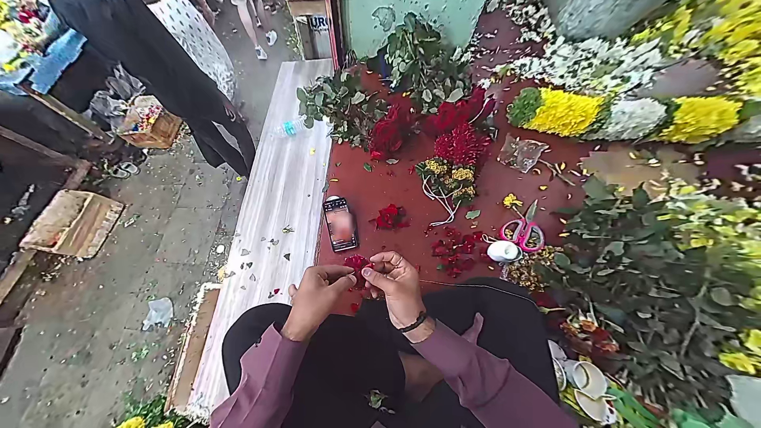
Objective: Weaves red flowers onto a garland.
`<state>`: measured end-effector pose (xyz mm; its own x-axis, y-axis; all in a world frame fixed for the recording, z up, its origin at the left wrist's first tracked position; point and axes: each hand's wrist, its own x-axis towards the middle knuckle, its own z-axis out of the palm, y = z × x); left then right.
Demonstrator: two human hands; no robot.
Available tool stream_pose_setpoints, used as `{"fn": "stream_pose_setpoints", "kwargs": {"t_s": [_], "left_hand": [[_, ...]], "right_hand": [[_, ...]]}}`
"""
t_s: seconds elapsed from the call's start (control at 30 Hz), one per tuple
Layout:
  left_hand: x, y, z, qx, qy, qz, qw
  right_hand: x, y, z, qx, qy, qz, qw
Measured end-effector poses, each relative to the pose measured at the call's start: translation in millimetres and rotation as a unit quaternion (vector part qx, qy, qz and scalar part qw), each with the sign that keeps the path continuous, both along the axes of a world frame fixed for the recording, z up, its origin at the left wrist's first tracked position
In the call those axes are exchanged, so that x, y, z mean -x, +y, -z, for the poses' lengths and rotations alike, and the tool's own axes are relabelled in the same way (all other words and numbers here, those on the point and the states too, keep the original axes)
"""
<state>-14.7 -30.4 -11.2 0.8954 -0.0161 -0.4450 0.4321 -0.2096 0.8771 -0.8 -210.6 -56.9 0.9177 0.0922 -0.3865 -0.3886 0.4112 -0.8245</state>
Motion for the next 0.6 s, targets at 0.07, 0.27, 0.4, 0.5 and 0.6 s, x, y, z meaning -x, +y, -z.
{"fn": "stream_pose_setpoints", "kwargs": {"t_s": [0.07,0.27,0.4,0.5,0.6], "left_hand": [[-0.5,-0.3,-1.5,-0.006,0.0,0.012,1.0],[-1.2,2.0,0.2,-0.02,-0.016,0.027,0.999],[-1.5,5.2,3.2,-0.015,-0.026,0.031,0.999],[-1.7,7.0,6.0,-0.037,-0.018,0.02,0.999],[-4.7,8.4,6.4,-0.108,-0.006,0.005,0.994]], "right_hand": [[1.3,2.3,1.5,0.015,-0.002,0.001,1.0],[5.1,6.7,4.2,0.029,-0.006,-0.009,1.0],[4.7,6.1,1.8,0.024,0.03,-0.03,0.999],[2.8,3.9,5.4,0.031,0.08,-0.073,0.994],[-1.2,-2.6,4.6,0.085,0.05,-0.116,0.988]]}}
